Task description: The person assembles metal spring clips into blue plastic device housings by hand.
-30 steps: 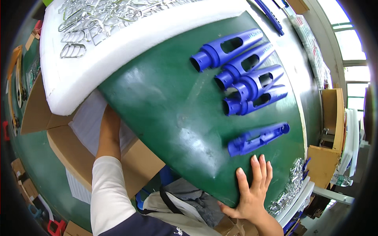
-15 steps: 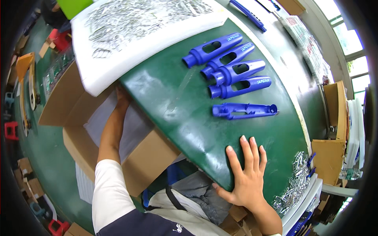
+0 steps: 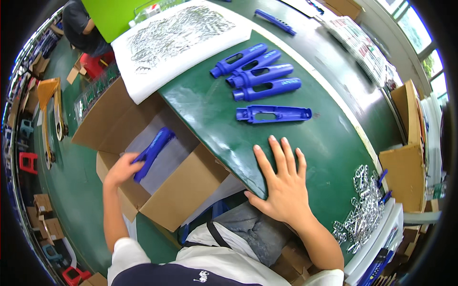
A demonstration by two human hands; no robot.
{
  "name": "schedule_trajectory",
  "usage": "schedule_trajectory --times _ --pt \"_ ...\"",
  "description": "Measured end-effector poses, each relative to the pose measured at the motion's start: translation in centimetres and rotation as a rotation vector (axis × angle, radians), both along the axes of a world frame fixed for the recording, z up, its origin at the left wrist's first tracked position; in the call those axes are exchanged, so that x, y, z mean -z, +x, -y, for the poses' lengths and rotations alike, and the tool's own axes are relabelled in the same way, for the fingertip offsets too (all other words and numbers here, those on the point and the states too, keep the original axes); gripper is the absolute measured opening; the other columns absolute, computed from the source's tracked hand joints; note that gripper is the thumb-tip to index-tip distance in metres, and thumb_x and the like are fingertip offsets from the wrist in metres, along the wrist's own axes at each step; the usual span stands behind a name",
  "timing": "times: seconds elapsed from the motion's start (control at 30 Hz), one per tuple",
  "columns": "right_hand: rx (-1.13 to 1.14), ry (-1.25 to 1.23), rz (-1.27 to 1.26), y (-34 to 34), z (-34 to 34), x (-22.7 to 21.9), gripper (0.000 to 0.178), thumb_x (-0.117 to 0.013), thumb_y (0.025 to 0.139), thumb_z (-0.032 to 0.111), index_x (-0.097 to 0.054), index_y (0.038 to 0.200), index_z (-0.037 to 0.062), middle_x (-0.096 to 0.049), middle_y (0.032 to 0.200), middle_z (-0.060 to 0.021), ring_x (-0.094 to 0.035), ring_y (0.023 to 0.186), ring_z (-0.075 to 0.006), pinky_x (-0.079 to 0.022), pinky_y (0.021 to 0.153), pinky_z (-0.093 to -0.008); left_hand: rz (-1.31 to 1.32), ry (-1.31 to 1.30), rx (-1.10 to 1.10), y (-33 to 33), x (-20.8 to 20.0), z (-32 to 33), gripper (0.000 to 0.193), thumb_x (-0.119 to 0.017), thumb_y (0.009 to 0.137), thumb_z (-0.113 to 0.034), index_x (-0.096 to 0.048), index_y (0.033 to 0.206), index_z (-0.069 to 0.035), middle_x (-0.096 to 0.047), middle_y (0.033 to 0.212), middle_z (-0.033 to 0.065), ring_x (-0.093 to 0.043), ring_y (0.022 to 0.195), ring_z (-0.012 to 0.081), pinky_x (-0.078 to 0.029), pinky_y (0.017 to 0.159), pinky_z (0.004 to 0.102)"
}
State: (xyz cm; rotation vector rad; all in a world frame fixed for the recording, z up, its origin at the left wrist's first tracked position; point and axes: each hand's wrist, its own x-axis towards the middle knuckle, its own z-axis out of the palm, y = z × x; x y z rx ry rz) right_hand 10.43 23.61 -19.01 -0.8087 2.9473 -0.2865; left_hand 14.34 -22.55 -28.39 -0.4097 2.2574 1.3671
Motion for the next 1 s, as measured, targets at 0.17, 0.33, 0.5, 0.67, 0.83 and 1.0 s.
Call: schedule_trajectory --times 0.17,0.33,0.5,0.67,0.83,1.0 --pt "-0.031 -0.049 -0.082 0.6 -0.6 0.7 0.096 -0.074 0.084 0.052 -0.034 0.164 0.0162 -0.029 0.168 -0.0223 -0.024 0.156 -0.0419 -0.017 0.123 -0.0638 -0.253 0.307 0.027 4.3 -9.3 -5.8 0.036 -0.067 0.085 -0.014 -0.070 0.115 0.005 -0.069 0.102 0.0009 -0.059 0.088 0.0085 -0.047 0.075 0.0257" --pt "-0.036 -0.111 -0.192 0.7 -2.1 2.3 0.091 -0.065 0.091 0.062 -0.039 0.161 0.0122 -0.033 0.166 -0.0231 -0.025 0.156 -0.0422 -0.016 0.126 -0.0617 -0.853 -0.349 0.461 -5.6 -14.7 -18.1 0.030 -0.069 0.085 -0.022 -0.059 0.099 0.004 -0.052 0.091 0.0148 -0.052 0.089 0.0307 -0.044 0.083 0.0396" --pt "-0.064 -0.189 -0.262 1.0 -2.0 3.4 0.084 -0.055 0.098 0.065 -0.042 0.159 0.0091 -0.037 0.164 -0.0236 -0.030 0.154 -0.0432 -0.019 0.125 -0.0620 -1.128 -0.748 0.482 -13.2 -10.5 -23.0 0.029 -0.070 0.091 -0.019 -0.062 0.111 0.001 -0.060 0.111 0.0183 -0.058 0.110 0.0385 -0.048 0.097 0.0473" --pt "-0.055 -0.209 -0.250 1.1 -2.3 4.1 0.081 -0.055 0.099 0.063 -0.044 0.157 0.0074 -0.036 0.164 -0.0254 -0.028 0.155 -0.0452 -0.018 0.125 -0.0635 -1.105 -0.583 0.398 -17.4 -7.4 -24.6 0.047 -0.073 0.090 -0.021 -0.055 0.130 -0.003 -0.057 0.127 0.0189 -0.055 0.124 0.0402 -0.046 0.106 0.0466" --pt "-0.054 -0.194 -0.218 1.1 -2.2 3.8 0.080 -0.055 0.099 0.062 -0.044 0.157 0.0081 -0.035 0.165 -0.0253 -0.027 0.156 -0.0449 -0.018 0.125 -0.0636 -1.086 -0.442 0.307 -18.2 -6.9 -26.6 0.068 -0.068 0.081 -0.015 -0.049 0.146 -0.016 -0.050 0.144 0.0150 -0.047 0.138 0.0390 -0.037 0.116 0.0528" --pt "-0.051 -0.191 -0.206 1.1 -2.3 3.8 0.082 -0.055 0.098 0.064 -0.043 0.158 0.0086 -0.035 0.165 -0.0248 -0.026 0.156 -0.0444 -0.018 0.125 -0.0638 -1.060 -0.637 0.352 -17.9 -6.0 -28.2 0.081 -0.065 0.077 -0.013 -0.044 0.155 -0.022 -0.044 0.157 0.0126 -0.038 0.149 0.0367 -0.025 0.122 0.0593"
